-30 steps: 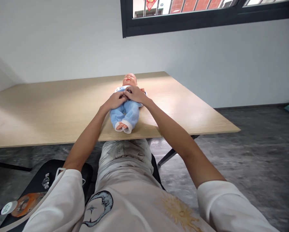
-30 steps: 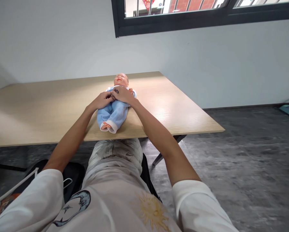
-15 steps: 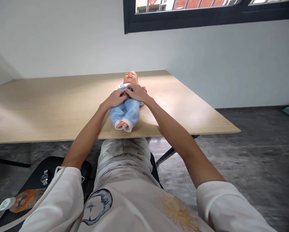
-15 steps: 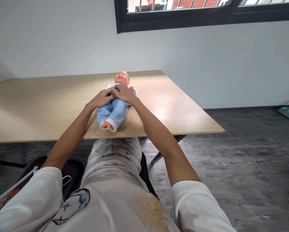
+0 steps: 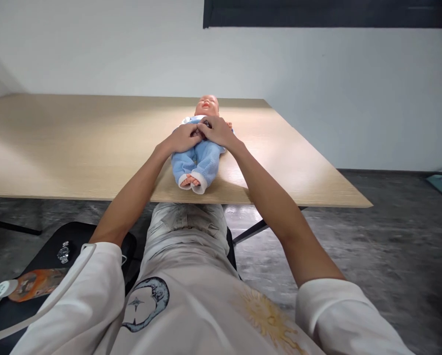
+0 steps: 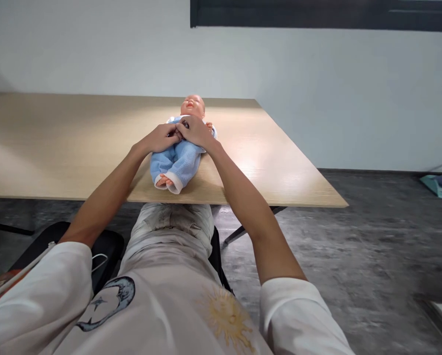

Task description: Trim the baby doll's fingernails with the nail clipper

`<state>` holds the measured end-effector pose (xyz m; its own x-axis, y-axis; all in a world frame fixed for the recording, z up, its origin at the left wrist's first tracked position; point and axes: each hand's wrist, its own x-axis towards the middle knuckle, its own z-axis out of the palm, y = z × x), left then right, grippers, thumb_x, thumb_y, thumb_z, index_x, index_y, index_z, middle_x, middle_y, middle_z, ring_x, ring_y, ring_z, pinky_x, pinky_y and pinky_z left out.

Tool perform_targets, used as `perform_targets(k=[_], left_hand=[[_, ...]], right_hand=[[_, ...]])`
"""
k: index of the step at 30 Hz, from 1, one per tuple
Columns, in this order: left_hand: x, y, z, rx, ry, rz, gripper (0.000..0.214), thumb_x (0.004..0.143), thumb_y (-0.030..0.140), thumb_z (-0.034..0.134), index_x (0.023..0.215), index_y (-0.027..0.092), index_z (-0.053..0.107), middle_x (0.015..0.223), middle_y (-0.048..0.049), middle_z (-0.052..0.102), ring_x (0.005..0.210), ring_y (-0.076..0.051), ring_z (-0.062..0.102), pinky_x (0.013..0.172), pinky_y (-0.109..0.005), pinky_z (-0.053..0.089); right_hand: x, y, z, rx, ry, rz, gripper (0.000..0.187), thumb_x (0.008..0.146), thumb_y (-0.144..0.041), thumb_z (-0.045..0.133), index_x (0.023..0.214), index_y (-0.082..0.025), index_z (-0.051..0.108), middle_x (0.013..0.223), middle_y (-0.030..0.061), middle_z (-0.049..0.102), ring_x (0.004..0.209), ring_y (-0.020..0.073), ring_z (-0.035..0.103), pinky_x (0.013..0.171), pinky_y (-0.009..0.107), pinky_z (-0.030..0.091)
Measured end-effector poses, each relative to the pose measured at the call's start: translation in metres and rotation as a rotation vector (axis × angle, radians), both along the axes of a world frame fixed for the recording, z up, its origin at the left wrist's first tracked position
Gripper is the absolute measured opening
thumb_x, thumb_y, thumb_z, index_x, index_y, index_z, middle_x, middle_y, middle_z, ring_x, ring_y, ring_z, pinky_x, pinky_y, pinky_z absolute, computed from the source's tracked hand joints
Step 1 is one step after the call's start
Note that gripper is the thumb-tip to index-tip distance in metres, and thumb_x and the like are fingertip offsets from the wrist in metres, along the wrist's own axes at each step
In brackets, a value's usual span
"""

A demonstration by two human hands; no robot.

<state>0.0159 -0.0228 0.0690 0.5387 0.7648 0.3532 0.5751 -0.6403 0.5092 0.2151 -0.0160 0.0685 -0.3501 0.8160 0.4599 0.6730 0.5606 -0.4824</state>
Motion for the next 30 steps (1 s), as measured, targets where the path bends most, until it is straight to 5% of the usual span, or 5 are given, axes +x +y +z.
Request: perform_targets(k=[11, 21, 30], left_hand=[[0.001, -0.002, 0.001, 0.023, 0.04, -0.018, 0.014, 0.088, 0.024, 0.067, 0.1, 0.019, 0.07, 0.103, -0.0099, 0.079, 0.104, -0.029, 0.073, 0.103, -0.043, 0.059], [0.004, -0.01, 0.007, 0.011, 0.048, -0.019, 0.007, 0.088, 0.023, 0.065, 0.095, 0.021, 0.067, 0.1, -0.0087, 0.078, 0.1, -0.028, 0.072, 0.1, -0.042, 0.059], [0.003, -0.011, 0.007, 0.011, 0.054, 0.003, 0.005, 0.087, 0.021, 0.065, 0.092, 0.021, 0.065, 0.098, -0.009, 0.078, 0.097, -0.029, 0.071, 0.098, -0.043, 0.059]], right_hand=[[0.005, -0.002, 0.001, 0.013, -0.015, 0.004, 0.041, 0.113, -0.061, 0.06, 0.09, -0.027, 0.064, 0.086, 0.0073, 0.073, 0.093, 0.0306, 0.069, 0.098, 0.051, 0.061], [-0.002, -0.016, 0.011, -0.063, -0.018, -0.06, 0.029, 0.112, -0.047, 0.06, 0.091, -0.027, 0.066, 0.091, 0.0093, 0.075, 0.1, 0.034, 0.07, 0.102, 0.054, 0.059], [0.0, -0.009, 0.007, -0.031, -0.011, -0.041, 0.037, 0.11, -0.059, 0.06, 0.094, -0.027, 0.07, 0.086, 0.0083, 0.075, 0.095, 0.0332, 0.069, 0.097, 0.05, 0.061]])
